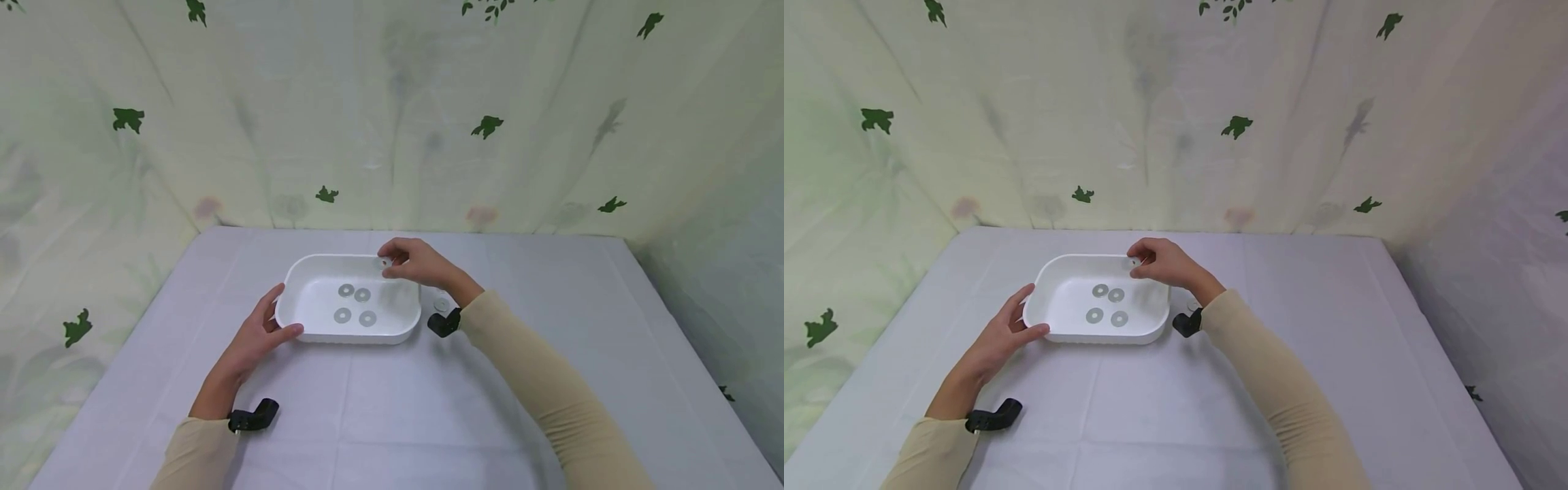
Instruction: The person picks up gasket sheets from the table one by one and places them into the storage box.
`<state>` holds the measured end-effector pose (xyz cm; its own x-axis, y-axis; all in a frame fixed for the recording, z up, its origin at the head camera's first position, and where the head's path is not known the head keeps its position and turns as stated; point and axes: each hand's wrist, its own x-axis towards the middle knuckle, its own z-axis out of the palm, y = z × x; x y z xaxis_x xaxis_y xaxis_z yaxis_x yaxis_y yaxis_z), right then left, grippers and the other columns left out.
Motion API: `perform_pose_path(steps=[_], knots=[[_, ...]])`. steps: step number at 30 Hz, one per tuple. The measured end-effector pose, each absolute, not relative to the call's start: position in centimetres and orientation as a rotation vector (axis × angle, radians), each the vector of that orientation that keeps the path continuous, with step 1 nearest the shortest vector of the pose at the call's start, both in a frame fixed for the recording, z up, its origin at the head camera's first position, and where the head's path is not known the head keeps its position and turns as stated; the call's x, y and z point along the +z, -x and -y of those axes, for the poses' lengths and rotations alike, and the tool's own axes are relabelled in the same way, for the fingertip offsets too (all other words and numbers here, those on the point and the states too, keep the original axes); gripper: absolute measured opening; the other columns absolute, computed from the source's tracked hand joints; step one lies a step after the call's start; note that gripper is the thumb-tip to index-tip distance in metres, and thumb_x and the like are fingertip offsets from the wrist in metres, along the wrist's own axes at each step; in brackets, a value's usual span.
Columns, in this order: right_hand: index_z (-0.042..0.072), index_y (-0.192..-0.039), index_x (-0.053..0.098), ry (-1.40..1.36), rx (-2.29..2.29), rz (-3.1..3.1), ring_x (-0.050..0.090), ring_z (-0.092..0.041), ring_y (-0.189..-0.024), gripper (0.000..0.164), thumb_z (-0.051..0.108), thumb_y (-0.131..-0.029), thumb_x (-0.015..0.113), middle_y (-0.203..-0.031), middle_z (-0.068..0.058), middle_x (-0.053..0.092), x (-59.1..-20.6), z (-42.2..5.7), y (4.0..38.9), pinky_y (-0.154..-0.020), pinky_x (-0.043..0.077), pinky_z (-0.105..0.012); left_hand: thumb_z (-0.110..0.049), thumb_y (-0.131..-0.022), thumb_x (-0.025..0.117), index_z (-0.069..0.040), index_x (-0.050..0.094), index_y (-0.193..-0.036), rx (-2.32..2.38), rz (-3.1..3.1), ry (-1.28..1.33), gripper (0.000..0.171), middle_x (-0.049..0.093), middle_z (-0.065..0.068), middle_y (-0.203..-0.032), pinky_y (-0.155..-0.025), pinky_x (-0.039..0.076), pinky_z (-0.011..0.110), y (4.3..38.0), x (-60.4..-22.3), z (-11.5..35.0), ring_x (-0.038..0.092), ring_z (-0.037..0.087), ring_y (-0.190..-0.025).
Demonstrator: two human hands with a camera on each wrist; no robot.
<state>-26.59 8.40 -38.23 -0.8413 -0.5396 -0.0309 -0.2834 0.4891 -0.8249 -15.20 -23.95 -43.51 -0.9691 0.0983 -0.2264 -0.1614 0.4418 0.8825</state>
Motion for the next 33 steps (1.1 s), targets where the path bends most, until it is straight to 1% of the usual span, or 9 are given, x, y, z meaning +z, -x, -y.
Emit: perform_pose_path(steps=[10, 14, 17, 19, 25, 30, 32, 33], knots=[[0.005, -0.127, 0.063, 0.691, -1.279, -2.437, 0.058, -0.021, -0.101, 0.042, 0.016, -0.088, 0.073, -0.115, -0.009, 0.064, -38.1, -8.3, 26.5, -0.091, 0.047, -0.031, -0.028, -0.089, 0.075, -0.022, 0.003, -0.161, 1.567, -2.441, 0.042, 0.102, 0.021, 0.019, -0.165, -0.083, 0.042, 0.006, 15.2, -43.6, 24.0, 0.038, 0.042, -0.145], [0.008, -0.129, 0.061, 0.667, -1.283, -2.425, 0.059, -0.023, -0.108, 0.043, 0.016, -0.088, 0.072, -0.126, -0.011, 0.062, -38.0, -8.4, 26.6, -0.095, 0.049, -0.035, -0.030, -0.089, 0.075, -0.023, 0.003, -0.161, 1.548, -2.455, 0.049, 0.102, 0.022, 0.019, -0.165, -0.084, 0.042, 0.007, 15.3, -43.7, 24.0, 0.038, 0.042, -0.145], [0.010, -0.131, 0.058, 0.651, -1.297, -2.419, 0.059, -0.024, -0.116, 0.044, 0.015, -0.089, 0.070, -0.134, -0.010, 0.059, -37.8, -8.7, 26.7, -0.099, 0.049, -0.039, -0.031, -0.089, 0.075, -0.023, 0.002, -0.161, 1.542, -2.458, 0.053, 0.103, 0.022, 0.018, -0.165, -0.085, 0.042, 0.008, 15.3, -43.7, 24.0, 0.037, 0.042, -0.145], [0.010, -0.131, 0.057, 0.649, -1.310, -2.424, 0.058, -0.025, -0.119, 0.042, 0.014, -0.091, 0.068, -0.136, -0.008, 0.057, -37.6, -9.1, 26.7, -0.101, 0.048, -0.041, -0.031, -0.089, 0.075, -0.024, 0.002, -0.161, 1.540, -2.457, 0.057, 0.103, 0.022, 0.018, -0.165, -0.085, 0.042, 0.008, 15.3, -43.7, 24.0, 0.036, 0.041, -0.146], [0.012, -0.128, 0.059, 0.655, -1.252, -2.498, 0.057, -0.023, -0.120, 0.036, 0.017, -0.093, 0.065, -0.133, -0.004, 0.060, -36.6, -10.9, 26.3, -0.099, 0.049, -0.042, -0.030, -0.089, 0.074, -0.024, 0.002, -0.161, 1.530, -2.457, 0.065, 0.102, 0.022, 0.017, -0.165, -0.087, 0.043, 0.010, 15.3, -43.6, 24.0, 0.036, 0.041, -0.146], [0.009, -0.126, 0.060, 0.683, -1.183, -2.519, 0.058, -0.024, -0.117, 0.032, 0.015, -0.095, 0.063, -0.131, -0.009, 0.060, -35.9, -13.1, 24.9, -0.098, 0.050, -0.043, -0.031, -0.090, 0.074, -0.024, 0.002, -0.161, 1.499, -2.475, 0.072, 0.101, 0.021, 0.017, -0.165, -0.096, 0.045, 0.020, 15.3, -43.5, 24.0, 0.036, 0.041, -0.146], [0.008, -0.126, 0.060, 0.704, -1.164, -2.527, 0.059, -0.024, -0.115, 0.032, 0.013, -0.095, 0.062, -0.130, -0.010, 0.061, -35.8, -14.1, 24.2, -0.098, 0.050, -0.043, -0.031, -0.090, 0.074, -0.023, 0.002, -0.161, 1.496, -2.477, 0.072, 0.101, 0.022, 0.017, -0.165, -0.096, 0.046, 0.021, 15.3, -43.5, 24.0, 0.036, 0.041, -0.146], [0.008, -0.126, 0.060, 0.712, -1.152, -2.531, 0.059, -0.024, -0.114, 0.031, 0.013, -0.095, 0.062, -0.130, -0.010, 0.061, -35.8, -14.5, 23.8, -0.098, 0.050, -0.043, -0.030, -0.090, 0.074, -0.023, 0.002, -0.161, 1.498, -2.477, 0.071, 0.101, 0.022, 0.017, -0.165, -0.095, 0.045, 0.019, 15.3, -43.5, 24.0, 0.037, 0.041, -0.146]])
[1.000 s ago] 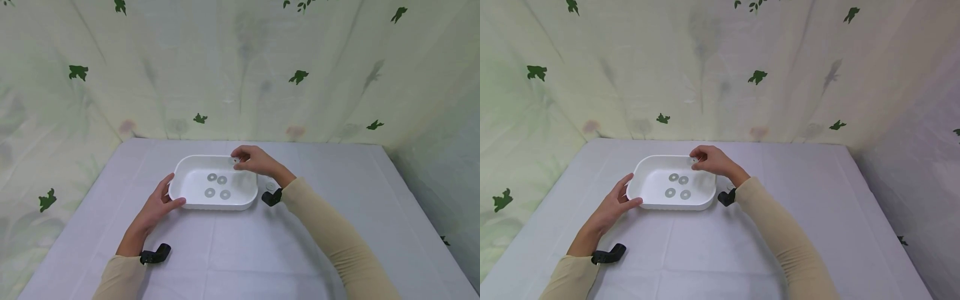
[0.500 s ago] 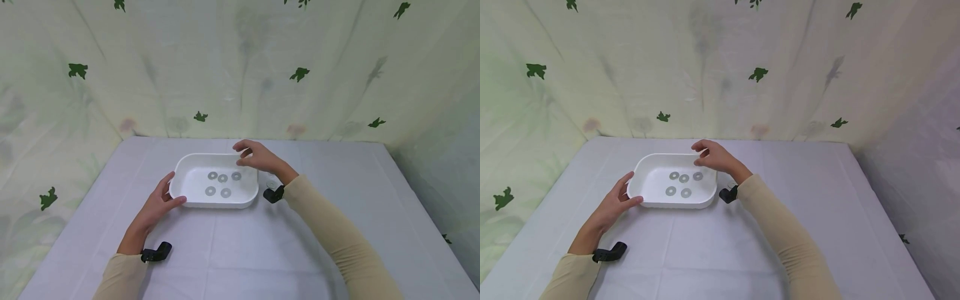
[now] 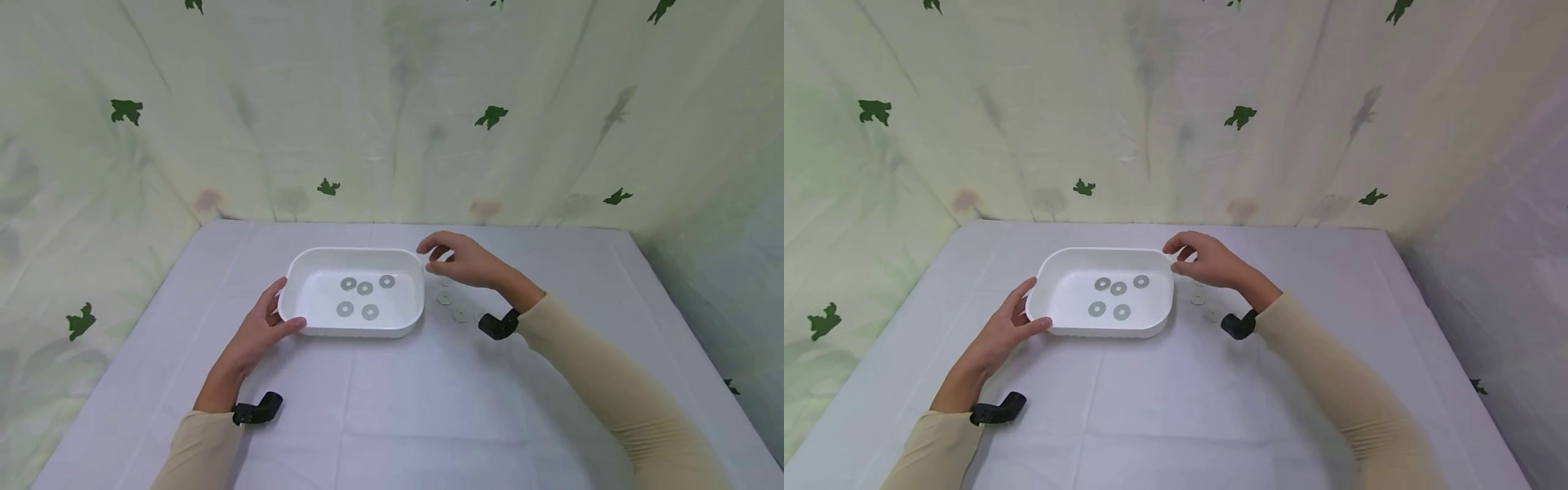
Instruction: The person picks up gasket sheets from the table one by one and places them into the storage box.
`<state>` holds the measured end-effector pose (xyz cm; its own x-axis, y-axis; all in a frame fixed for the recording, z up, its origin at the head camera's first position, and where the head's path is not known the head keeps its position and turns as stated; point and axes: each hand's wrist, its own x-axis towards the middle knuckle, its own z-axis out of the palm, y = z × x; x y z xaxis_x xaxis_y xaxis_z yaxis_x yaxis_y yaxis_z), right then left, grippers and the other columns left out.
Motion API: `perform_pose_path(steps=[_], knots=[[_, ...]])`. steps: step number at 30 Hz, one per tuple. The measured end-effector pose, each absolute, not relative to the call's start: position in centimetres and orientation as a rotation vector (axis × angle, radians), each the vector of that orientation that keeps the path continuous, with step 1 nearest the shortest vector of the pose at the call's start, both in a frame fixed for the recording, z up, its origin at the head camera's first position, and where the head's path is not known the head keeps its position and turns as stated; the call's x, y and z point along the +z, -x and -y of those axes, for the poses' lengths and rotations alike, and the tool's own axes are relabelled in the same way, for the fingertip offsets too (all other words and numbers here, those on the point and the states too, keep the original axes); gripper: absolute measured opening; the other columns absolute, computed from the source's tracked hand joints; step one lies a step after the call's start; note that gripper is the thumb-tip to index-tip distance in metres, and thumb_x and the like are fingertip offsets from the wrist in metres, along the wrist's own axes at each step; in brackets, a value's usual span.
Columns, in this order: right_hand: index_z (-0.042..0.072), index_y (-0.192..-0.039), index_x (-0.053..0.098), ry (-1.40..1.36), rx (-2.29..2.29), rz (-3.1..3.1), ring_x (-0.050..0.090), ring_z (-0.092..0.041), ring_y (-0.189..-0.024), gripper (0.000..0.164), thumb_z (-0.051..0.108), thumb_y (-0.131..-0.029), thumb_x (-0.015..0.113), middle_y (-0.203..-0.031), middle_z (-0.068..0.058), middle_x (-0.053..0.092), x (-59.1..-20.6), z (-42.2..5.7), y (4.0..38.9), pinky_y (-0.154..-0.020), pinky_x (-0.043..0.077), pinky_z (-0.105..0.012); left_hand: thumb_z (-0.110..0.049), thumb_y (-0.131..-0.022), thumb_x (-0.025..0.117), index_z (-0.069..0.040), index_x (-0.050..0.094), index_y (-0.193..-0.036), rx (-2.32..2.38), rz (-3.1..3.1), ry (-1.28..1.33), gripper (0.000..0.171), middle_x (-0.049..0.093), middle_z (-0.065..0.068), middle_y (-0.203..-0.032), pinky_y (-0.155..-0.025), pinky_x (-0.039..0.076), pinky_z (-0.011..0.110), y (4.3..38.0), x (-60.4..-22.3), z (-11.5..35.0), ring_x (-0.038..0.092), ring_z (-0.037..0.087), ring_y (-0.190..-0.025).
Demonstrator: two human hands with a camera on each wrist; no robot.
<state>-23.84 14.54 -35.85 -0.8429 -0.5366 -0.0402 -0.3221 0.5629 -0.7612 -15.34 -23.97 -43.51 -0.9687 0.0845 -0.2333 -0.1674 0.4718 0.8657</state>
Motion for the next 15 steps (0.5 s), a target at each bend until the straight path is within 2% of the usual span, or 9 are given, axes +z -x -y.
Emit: perform_pose_path(steps=[6, 15], knots=[[0.010, -0.124, 0.061, 0.748, -1.120, -2.548, 0.059, -0.021, -0.111, 0.029, 0.013, -0.095, 0.062, -0.127, -0.005, 0.062, -36.2, -17.1, 22.0, -0.097, 0.051, -0.041, -0.028, -0.090, 0.074, -0.023, 0.002, -0.161, 1.543, -2.449, 0.059, 0.101, 0.022, 0.017, -0.165, -0.083, 0.041, 0.006, 15.7, -43.6, 23.8, 0.038, 0.040, -0.145], [0.010, -0.124, 0.062, 0.744, -1.068, -2.627, 0.061, -0.021, -0.109, 0.030, 0.013, -0.094, 0.065, -0.125, -0.008, 0.064, -38.7, -21.1, 19.9, -0.093, 0.051, -0.041, -0.031, -0.091, 0.072, -0.026, -0.001, -0.161, 1.503, -2.448, 0.072, 0.102, 0.021, 0.018, -0.165, -0.082, 0.040, 0.004, 15.3, -43.6, 24.5, 0.039, 0.040, -0.144]])
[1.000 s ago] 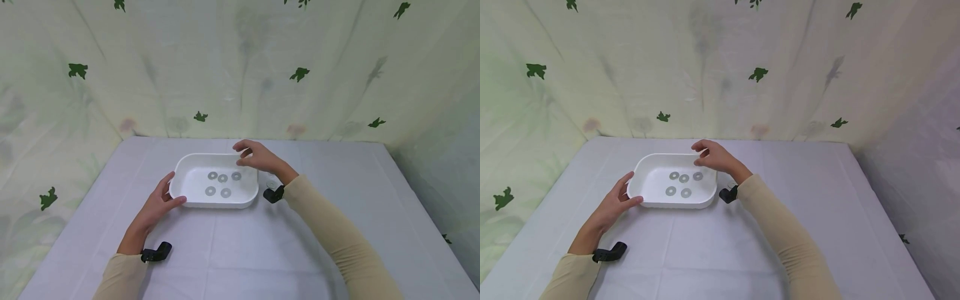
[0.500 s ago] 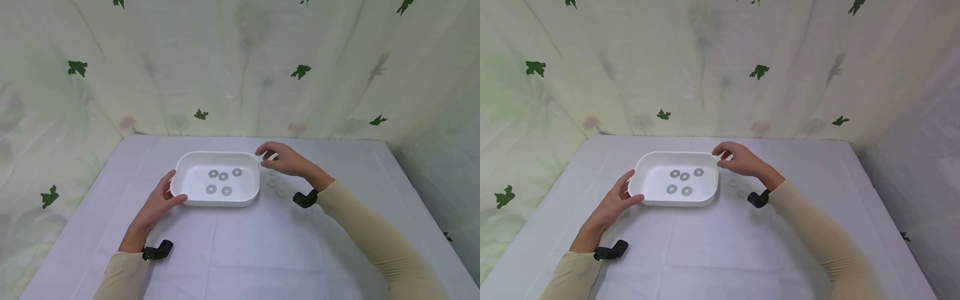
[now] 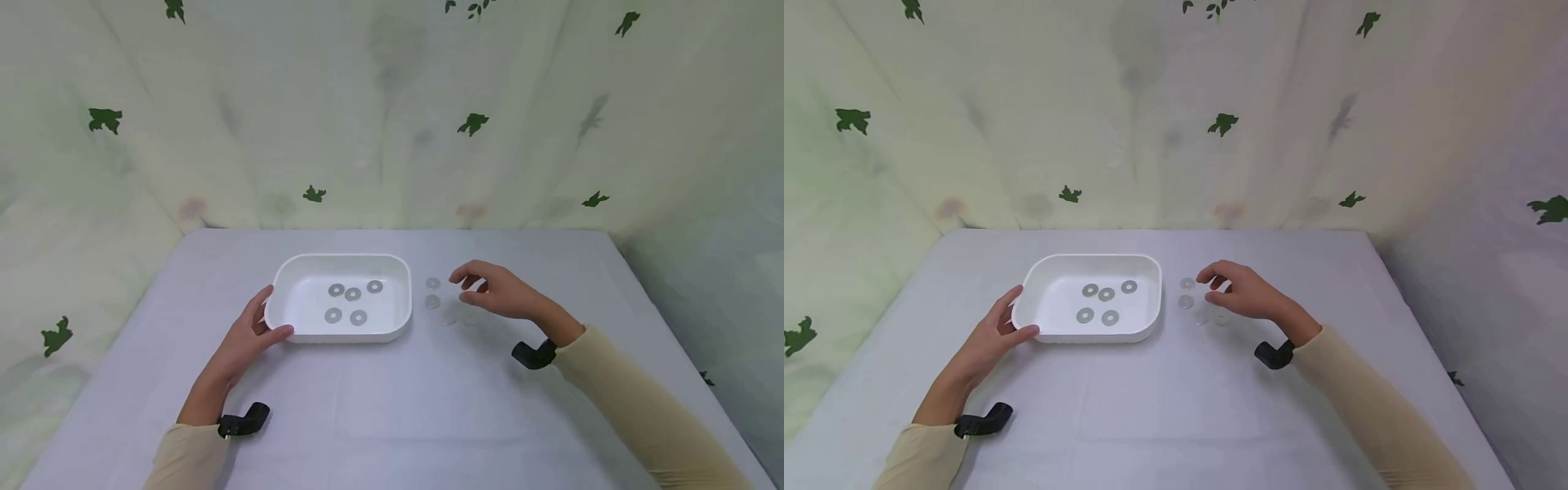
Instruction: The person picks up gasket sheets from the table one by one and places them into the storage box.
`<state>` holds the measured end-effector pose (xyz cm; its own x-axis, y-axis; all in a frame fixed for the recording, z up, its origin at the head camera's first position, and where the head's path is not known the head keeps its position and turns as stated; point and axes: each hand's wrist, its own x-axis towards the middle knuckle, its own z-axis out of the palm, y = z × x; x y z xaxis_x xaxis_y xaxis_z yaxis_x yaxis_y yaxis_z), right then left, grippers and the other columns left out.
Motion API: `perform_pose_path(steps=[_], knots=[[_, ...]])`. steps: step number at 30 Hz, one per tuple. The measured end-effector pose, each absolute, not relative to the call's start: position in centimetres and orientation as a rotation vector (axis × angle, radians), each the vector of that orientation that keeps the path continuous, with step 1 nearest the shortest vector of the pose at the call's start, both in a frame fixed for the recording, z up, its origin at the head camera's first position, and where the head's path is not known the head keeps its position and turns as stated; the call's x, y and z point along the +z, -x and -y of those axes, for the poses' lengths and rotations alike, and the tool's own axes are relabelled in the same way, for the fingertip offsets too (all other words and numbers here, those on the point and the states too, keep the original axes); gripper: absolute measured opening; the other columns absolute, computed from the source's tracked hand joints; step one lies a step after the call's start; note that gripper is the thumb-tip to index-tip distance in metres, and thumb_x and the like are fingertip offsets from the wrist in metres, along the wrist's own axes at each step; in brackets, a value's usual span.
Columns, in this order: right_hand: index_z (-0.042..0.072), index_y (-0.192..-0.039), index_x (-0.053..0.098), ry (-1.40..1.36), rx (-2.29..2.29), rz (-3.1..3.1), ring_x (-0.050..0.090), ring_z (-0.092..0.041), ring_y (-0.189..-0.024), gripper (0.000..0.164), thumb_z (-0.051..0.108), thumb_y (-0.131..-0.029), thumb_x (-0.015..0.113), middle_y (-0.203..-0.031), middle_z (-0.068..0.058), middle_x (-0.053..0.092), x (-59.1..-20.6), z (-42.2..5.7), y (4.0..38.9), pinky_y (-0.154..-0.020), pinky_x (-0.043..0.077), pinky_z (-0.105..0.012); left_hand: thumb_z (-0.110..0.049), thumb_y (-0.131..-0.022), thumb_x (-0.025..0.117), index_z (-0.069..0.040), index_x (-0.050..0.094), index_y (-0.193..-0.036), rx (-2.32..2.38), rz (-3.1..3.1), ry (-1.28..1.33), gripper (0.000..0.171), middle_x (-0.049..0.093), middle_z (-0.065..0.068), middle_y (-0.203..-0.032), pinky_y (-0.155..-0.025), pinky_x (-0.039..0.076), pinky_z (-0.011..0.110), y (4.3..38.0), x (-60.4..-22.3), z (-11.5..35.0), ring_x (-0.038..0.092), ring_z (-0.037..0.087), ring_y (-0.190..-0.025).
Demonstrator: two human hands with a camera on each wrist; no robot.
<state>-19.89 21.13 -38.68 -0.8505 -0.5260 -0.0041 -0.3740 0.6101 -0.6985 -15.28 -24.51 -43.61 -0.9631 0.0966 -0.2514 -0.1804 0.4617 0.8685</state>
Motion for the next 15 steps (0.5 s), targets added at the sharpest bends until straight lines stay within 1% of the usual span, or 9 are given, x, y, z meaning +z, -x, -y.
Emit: perform_pose_path(steps=[4, 7, 11, 15], knots=[[0.005, -0.122, 0.063, 0.695, -1.022, -2.693, 0.062, -0.026, -0.107, 0.030, 0.008, -0.093, 0.066, -0.122, -0.014, 0.066, -40.6, -23.1, 19.2, -0.090, 0.051, -0.043, -0.030, -0.091, 0.072, -0.027, 0.000, -0.161, 1.534, -2.424, 0.062, 0.101, 0.021, 0.018, -0.165, -0.083, 0.041, 0.004, 14.9, -43.7, 24.7, 0.039, 0.039, -0.143], [0.001, -0.121, 0.063, 0.702, -0.993, -2.702, 0.062, -0.028, -0.105, 0.030, 0.005, -0.092, 0.066, -0.120, -0.016, 0.066, -41.8, -24.1, 18.9, -0.087, 0.051, -0.043, -0.030, -0.091, 0.072, -0.026, 0.000, -0.161, 1.543, -2.427, 0.060, 0.100, 0.022, 0.018, -0.165, -0.083, 0.041, 0.004, 14.9, -43.7, 24.8, 0.041, 0.039, -0.142], [0.000, -0.120, 0.064, 0.740, -0.961, -2.694, 0.062, -0.029, -0.102, 0.030, 0.004, -0.090, 0.066, -0.116, -0.015, 0.067, -43.3, -24.4, 18.7, -0.084, 0.051, -0.039, -0.028, -0.092, 0.072, -0.024, 0.000, -0.161, 1.543, -2.436, 0.061, 0.100, 0.023, 0.020, -0.164, -0.082, 0.040, 0.004, 14.9, -43.7, 24.8, 0.042, 0.040, -0.140], [0.000, -0.117, 0.066, 0.775, -0.881, -2.725, 0.061, -0.026, -0.099, 0.030, 0.005, -0.088, 0.069, -0.110, -0.012, 0.067, -44.7, -24.0, 18.8, -0.084, 0.051, -0.039, -0.028, -0.091, 0.072, -0.024, 0.000, -0.161, 1.549, -2.437, 0.059, 0.101, 0.022, 0.020, -0.164, -0.082, 0.040, 0.004, 14.9, -43.5, 24.8, 0.041, 0.041, -0.141]])
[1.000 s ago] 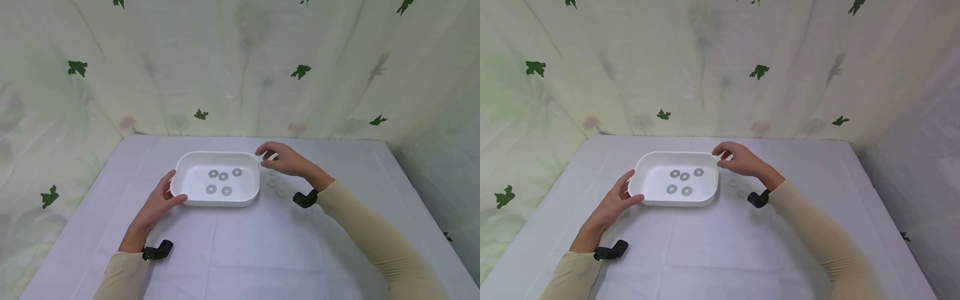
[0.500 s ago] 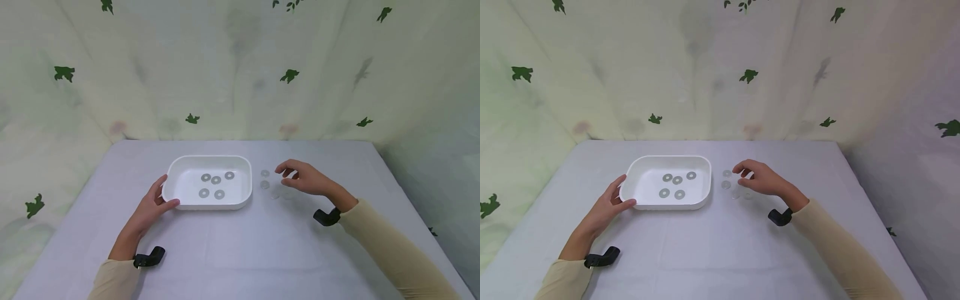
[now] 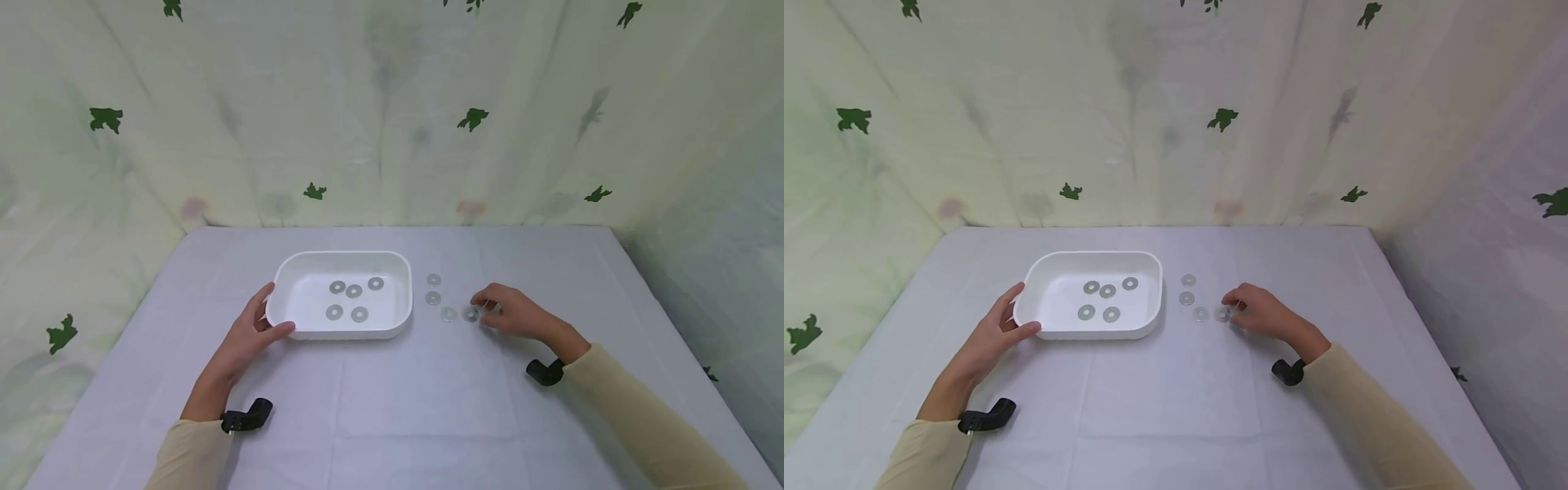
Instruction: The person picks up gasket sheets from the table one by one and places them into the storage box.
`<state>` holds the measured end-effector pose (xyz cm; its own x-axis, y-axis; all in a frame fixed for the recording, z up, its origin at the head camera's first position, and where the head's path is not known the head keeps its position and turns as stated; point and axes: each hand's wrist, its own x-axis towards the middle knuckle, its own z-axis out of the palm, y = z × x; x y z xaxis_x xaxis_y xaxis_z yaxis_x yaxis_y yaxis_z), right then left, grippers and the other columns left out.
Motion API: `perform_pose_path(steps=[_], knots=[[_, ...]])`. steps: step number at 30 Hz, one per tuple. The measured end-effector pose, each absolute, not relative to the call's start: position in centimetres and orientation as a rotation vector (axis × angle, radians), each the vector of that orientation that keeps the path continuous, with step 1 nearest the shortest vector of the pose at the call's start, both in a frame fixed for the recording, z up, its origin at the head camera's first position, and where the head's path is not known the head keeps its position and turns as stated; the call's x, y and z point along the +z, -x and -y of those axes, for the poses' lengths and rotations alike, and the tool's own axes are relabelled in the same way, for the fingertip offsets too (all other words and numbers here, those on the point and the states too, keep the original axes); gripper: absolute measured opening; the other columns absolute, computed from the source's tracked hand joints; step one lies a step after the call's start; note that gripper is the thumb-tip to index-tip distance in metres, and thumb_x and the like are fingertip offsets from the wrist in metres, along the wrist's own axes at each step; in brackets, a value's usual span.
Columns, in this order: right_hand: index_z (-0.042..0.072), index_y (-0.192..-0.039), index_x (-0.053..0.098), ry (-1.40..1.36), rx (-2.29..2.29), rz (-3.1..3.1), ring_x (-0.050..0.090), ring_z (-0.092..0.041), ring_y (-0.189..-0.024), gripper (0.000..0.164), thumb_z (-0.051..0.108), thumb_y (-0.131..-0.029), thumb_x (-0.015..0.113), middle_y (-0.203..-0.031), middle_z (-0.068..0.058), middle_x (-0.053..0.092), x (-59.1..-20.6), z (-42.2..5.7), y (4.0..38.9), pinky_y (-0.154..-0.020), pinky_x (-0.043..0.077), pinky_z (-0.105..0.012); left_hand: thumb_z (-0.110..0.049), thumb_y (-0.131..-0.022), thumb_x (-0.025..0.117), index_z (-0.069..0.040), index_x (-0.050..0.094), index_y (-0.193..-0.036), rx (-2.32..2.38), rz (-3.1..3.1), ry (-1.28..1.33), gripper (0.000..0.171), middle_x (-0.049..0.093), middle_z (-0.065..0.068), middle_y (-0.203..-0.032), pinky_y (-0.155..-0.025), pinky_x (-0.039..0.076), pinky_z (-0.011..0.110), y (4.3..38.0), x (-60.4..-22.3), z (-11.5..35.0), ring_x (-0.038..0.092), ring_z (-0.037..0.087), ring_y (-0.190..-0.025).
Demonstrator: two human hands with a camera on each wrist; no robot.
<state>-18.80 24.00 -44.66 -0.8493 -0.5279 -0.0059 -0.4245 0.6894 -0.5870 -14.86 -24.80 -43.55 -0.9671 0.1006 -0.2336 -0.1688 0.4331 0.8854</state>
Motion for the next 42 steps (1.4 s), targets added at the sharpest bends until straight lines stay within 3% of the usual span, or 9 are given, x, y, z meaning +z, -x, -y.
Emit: perform_pose_path(steps=[8, 17, 26, 42], knots=[[0.006, -0.110, 0.070, 0.680, -0.645, -2.810, 0.055, -0.015, -0.087, 0.025, 0.012, -0.086, 0.073, -0.101, -0.005, 0.063, -45.7, -22.3, 19.3, -0.079, 0.049, -0.032, -0.025, -0.092, 0.072, -0.022, 0.000, -0.161, 1.564, -2.427, 0.051, 0.100, 0.020, 0.018, -0.166, -0.083, 0.040, 0.002, 14.8, -43.4, 24.8, 0.036, 0.042, -0.145], [0.009, -0.104, 0.061, 0.619, -0.677, -2.738, 0.055, -0.016, -0.086, 0.020, 0.009, -0.086, 0.072, -0.096, -0.003, 0.063, -45.5, -21.6, 19.9, -0.079, 0.047, -0.032, -0.028, -0.091, 0.072, -0.024, 0.001, -0.161, 1.565, -2.428, 0.048, 0.100, 0.019, 0.018, -0.166, -0.083, 0.041, 0.003, 14.8, -43.6, 25.0, 0.038, 0.041, -0.144], [0.007, -0.117, 0.064, 0.695, -0.820, -2.686, 0.058, -0.013, -0.086, 0.029, 0.005, -0.088, 0.069, -0.100, -0.004, 0.068, -45.6, -22.2, 19.5, -0.079, 0.049, -0.031, -0.029, -0.090, 0.073, -0.025, 0.001, -0.161, 1.559, -2.431, 0.063, 0.101, 0.020, 0.018, -0.166, -0.083, 0.041, 0.003, 14.8, -43.7, 25.1, 0.039, 0.040, -0.144], [0.008, -0.116, 0.065, 0.682, -0.843, -2.670, 0.058, -0.013, -0.088, 0.030, 0.008, -0.087, 0.071, -0.100, -0.003, 0.067, -46.2, -22.7, 20.2, -0.079, 0.048, -0.030, -0.027, -0.091, 0.072, -0.023, 0.001, -0.161, 1.543, -2.441, 0.067, 0.100, 0.021, 0.020, -0.165, -0.083, 0.040, 0.005, 14.9, -43.5, 24.8, 0.040, 0.041, -0.142]])
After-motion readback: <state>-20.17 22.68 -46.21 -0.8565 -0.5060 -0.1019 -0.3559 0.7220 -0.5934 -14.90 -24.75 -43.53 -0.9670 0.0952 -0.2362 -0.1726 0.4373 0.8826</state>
